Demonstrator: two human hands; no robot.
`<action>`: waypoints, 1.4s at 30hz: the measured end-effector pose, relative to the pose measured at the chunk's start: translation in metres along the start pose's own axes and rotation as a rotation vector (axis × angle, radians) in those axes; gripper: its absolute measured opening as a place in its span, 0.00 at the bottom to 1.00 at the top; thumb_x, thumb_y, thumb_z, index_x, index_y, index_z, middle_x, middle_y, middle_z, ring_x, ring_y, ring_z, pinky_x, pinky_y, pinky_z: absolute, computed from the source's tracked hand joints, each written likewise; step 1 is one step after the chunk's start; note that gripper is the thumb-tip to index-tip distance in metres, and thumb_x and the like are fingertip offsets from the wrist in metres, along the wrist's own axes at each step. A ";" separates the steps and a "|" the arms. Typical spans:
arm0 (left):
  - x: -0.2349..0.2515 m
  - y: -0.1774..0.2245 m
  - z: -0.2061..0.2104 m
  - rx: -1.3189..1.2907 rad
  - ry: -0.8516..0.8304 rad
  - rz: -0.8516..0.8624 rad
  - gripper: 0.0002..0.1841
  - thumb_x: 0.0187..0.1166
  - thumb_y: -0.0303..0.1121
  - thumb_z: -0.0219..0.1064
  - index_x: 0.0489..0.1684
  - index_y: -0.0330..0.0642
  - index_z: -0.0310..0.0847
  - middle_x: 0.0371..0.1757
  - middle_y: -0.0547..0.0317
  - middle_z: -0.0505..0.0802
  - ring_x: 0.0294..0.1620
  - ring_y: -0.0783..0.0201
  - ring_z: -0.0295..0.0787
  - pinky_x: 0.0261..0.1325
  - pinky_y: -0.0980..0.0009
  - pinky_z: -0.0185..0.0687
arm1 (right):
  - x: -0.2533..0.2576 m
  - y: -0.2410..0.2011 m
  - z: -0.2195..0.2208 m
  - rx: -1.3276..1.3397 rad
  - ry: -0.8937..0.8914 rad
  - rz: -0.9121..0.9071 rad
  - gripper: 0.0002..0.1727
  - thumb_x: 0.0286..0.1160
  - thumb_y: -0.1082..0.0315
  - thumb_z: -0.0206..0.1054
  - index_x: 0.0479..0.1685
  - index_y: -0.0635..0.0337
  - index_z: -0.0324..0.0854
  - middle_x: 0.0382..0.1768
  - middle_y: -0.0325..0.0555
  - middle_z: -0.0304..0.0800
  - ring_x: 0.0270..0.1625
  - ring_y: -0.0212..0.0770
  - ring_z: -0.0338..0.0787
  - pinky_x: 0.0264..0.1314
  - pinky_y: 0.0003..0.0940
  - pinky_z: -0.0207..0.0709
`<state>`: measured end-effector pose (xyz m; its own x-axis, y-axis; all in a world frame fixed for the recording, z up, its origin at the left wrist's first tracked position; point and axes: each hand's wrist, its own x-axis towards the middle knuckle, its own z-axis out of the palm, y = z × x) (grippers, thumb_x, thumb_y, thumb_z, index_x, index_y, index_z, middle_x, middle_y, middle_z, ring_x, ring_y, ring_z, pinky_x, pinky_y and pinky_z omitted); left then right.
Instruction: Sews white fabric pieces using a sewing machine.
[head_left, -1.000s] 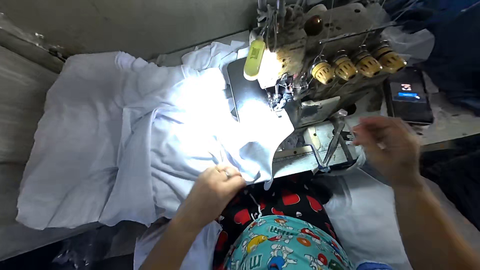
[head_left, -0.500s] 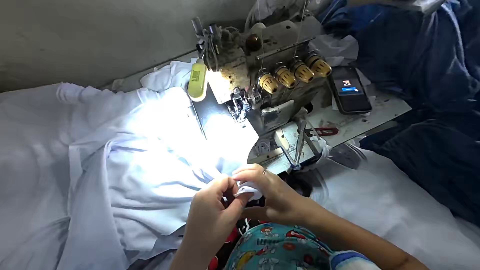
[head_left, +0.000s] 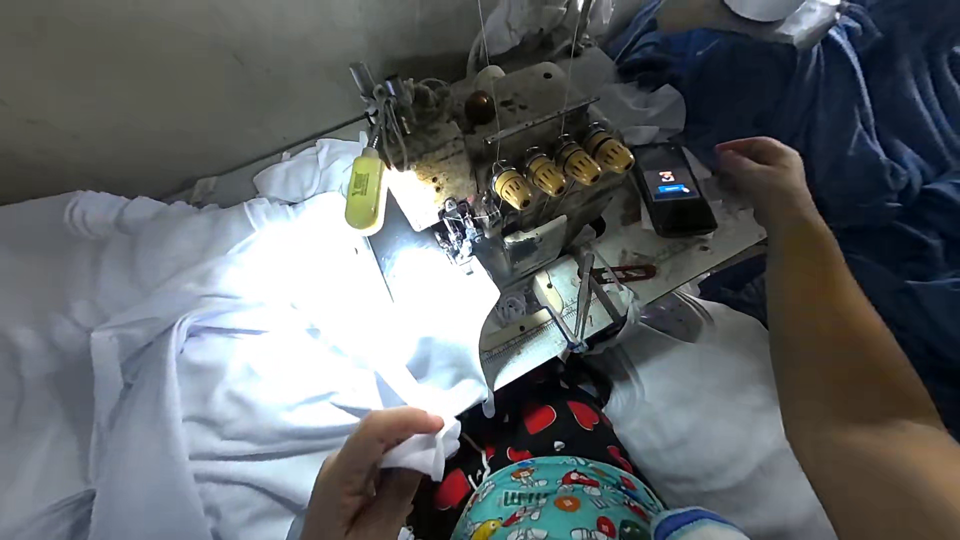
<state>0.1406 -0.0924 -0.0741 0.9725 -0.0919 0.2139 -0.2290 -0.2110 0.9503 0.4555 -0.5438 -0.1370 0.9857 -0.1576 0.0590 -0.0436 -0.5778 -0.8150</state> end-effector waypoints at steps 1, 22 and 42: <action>0.000 0.003 -0.001 -0.030 -0.018 -0.006 0.13 0.88 0.37 0.62 0.65 0.64 0.82 0.56 0.86 0.92 0.53 0.87 0.88 0.57 0.86 0.85 | 0.013 0.002 0.001 0.047 -0.019 0.095 0.22 0.89 0.61 0.57 0.70 0.69 0.76 0.64 0.63 0.82 0.60 0.47 0.83 0.66 0.46 0.76; 0.020 0.009 -0.002 0.031 -0.049 -0.043 0.10 0.91 0.36 0.55 0.57 0.58 0.83 0.53 0.82 0.91 0.52 0.88 0.87 0.57 0.87 0.83 | 0.075 -0.005 0.034 0.051 -0.083 0.426 0.25 0.78 0.61 0.72 0.69 0.65 0.78 0.63 0.61 0.81 0.57 0.50 0.81 0.61 0.53 0.74; 0.052 -0.010 -0.009 0.263 0.106 0.063 0.04 0.84 0.43 0.66 0.49 0.64 0.85 0.48 0.88 0.91 0.54 0.90 0.84 0.60 0.89 0.79 | -0.012 -0.029 0.012 0.142 0.062 -0.149 0.24 0.85 0.60 0.61 0.70 0.70 0.74 0.64 0.57 0.83 0.60 0.39 0.86 0.65 0.39 0.80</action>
<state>0.1938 -0.0863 -0.0709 0.9518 -0.0134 0.3064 -0.2787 -0.4549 0.8458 0.4471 -0.5155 -0.1206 0.9675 -0.1305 0.2165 0.1293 -0.4806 -0.8674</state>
